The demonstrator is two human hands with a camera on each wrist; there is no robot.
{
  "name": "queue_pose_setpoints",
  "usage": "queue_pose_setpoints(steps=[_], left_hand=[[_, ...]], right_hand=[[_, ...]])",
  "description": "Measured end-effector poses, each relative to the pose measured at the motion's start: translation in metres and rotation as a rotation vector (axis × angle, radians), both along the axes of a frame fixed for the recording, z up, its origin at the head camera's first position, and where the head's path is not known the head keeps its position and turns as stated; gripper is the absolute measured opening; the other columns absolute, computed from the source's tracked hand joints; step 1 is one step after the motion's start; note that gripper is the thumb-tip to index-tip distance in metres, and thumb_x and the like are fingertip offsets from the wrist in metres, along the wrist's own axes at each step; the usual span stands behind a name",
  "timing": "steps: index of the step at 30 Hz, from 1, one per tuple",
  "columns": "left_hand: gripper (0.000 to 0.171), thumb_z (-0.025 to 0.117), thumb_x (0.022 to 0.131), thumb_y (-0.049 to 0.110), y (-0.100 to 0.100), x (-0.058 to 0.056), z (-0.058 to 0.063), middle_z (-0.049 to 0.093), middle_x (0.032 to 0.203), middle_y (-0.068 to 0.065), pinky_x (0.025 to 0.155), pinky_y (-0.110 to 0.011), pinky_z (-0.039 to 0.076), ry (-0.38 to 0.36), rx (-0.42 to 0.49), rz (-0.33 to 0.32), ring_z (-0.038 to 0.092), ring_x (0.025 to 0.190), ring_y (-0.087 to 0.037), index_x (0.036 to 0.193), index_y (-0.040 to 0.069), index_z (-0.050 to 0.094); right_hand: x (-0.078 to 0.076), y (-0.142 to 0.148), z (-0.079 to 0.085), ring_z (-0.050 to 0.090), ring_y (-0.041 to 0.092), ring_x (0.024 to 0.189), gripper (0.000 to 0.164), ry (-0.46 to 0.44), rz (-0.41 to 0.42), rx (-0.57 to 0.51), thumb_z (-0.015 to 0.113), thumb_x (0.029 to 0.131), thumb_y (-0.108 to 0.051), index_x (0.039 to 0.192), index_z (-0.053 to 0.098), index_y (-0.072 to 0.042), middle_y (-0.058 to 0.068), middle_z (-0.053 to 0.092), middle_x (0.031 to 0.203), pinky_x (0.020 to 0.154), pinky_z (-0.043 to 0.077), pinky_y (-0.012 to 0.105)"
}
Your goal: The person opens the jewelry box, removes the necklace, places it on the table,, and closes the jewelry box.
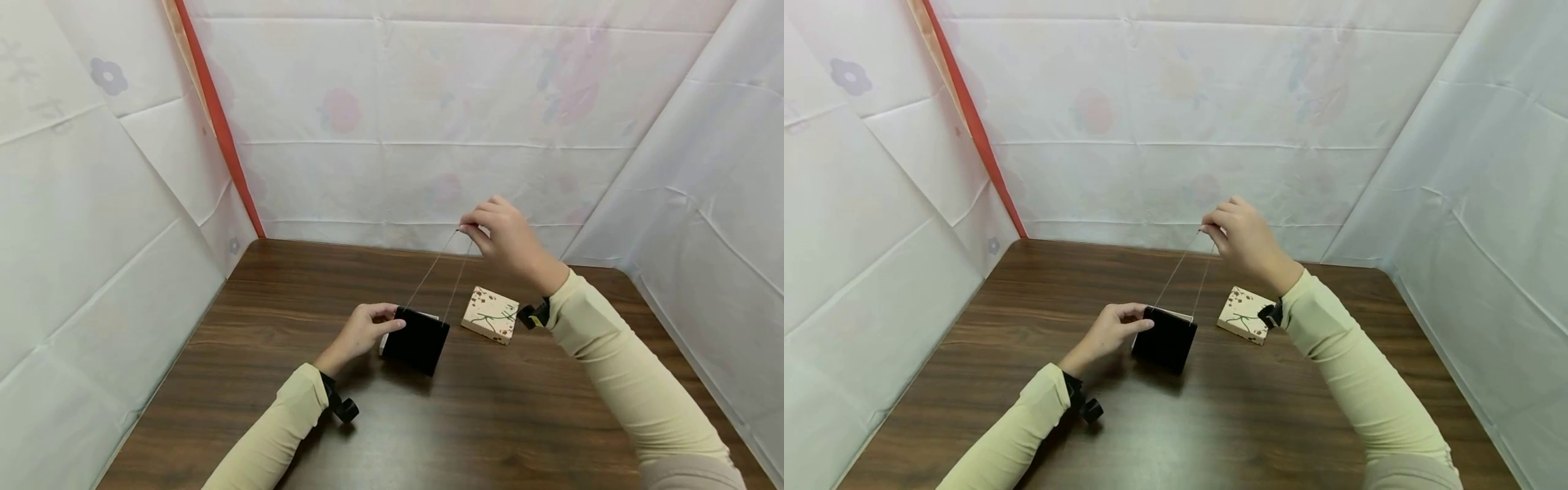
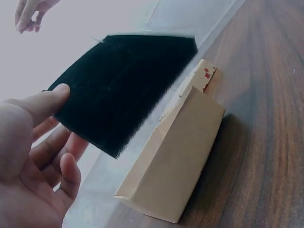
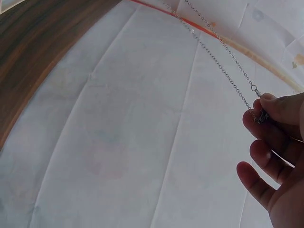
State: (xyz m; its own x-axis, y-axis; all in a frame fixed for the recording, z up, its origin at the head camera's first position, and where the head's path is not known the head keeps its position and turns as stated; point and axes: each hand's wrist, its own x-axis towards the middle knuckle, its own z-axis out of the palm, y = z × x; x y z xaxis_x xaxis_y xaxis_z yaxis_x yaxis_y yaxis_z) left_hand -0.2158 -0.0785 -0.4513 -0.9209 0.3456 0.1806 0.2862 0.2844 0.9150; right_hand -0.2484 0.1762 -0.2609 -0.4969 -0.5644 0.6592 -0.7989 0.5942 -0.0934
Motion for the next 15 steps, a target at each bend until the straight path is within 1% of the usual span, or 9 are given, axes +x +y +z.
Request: queue_pose_setpoints(steps=[3, 7, 11, 13, 15], left_hand=[[0.028, 0.070, 0.089, 0.011, -0.001, 0.000, 0.000, 0.072, 0.098, -0.018, 0.064, -0.019, 0.044, -0.009, 0.037, -0.033, 0.053, 0.070, -0.004, 0.114, -0.002, 0.070], [0.025, 0.071, 0.088, 0.010, -0.003, 0.001, 0.001, 0.073, 0.101, -0.018, 0.068, -0.017, 0.048, -0.007, 0.075, -0.051, 0.058, 0.075, 0.000, 0.110, -0.002, 0.072], [0.029, 0.073, 0.087, 0.012, -0.006, 0.004, 0.000, 0.073, 0.105, -0.019, 0.074, -0.018, 0.052, -0.008, 0.065, -0.064, 0.062, 0.082, 0.002, 0.111, -0.004, 0.072], [0.031, 0.073, 0.086, 0.013, -0.008, 0.006, 0.000, 0.072, 0.106, -0.020, 0.074, -0.019, 0.052, -0.011, 0.054, -0.077, 0.062, 0.083, 0.001, 0.112, -0.004, 0.071], [0.032, 0.073, 0.086, 0.014, -0.009, 0.006, 0.000, 0.072, 0.106, -0.019, 0.074, -0.019, 0.052, -0.008, 0.045, -0.074, 0.062, 0.082, 0.000, 0.113, -0.004, 0.071]], right_hand=[[-0.002, 0.002, 0.002, 0.051, 0.027, 0.073, 0.005, -0.018, -0.027, 0.012, 0.070, 0.086, 0.000, 0.087, 0.072, 0.004, 0.014, 0.070, 0.080, 0.068, 0.040, 0.036], [-0.006, 0.004, 0.003, 0.052, 0.027, 0.074, 0.006, -0.051, -0.076, 0.020, 0.069, 0.087, -0.002, 0.088, 0.073, 0.003, 0.014, 0.070, 0.081, 0.068, 0.040, 0.036], [-0.010, 0.008, 0.004, 0.051, 0.028, 0.075, 0.008, -0.065, -0.114, -0.005, 0.068, 0.088, -0.002, 0.089, 0.072, 0.004, 0.016, 0.070, 0.081, 0.069, 0.039, 0.036], [-0.012, 0.010, 0.005, 0.051, 0.029, 0.075, 0.008, -0.060, -0.133, -0.022, 0.068, 0.088, -0.002, 0.089, 0.072, 0.005, 0.016, 0.070, 0.080, 0.069, 0.038, 0.036], [-0.013, 0.013, 0.006, 0.051, 0.029, 0.075, 0.008, -0.058, -0.144, -0.037, 0.068, 0.089, -0.002, 0.088, 0.072, 0.005, 0.017, 0.070, 0.080, 0.070, 0.037, 0.036]])
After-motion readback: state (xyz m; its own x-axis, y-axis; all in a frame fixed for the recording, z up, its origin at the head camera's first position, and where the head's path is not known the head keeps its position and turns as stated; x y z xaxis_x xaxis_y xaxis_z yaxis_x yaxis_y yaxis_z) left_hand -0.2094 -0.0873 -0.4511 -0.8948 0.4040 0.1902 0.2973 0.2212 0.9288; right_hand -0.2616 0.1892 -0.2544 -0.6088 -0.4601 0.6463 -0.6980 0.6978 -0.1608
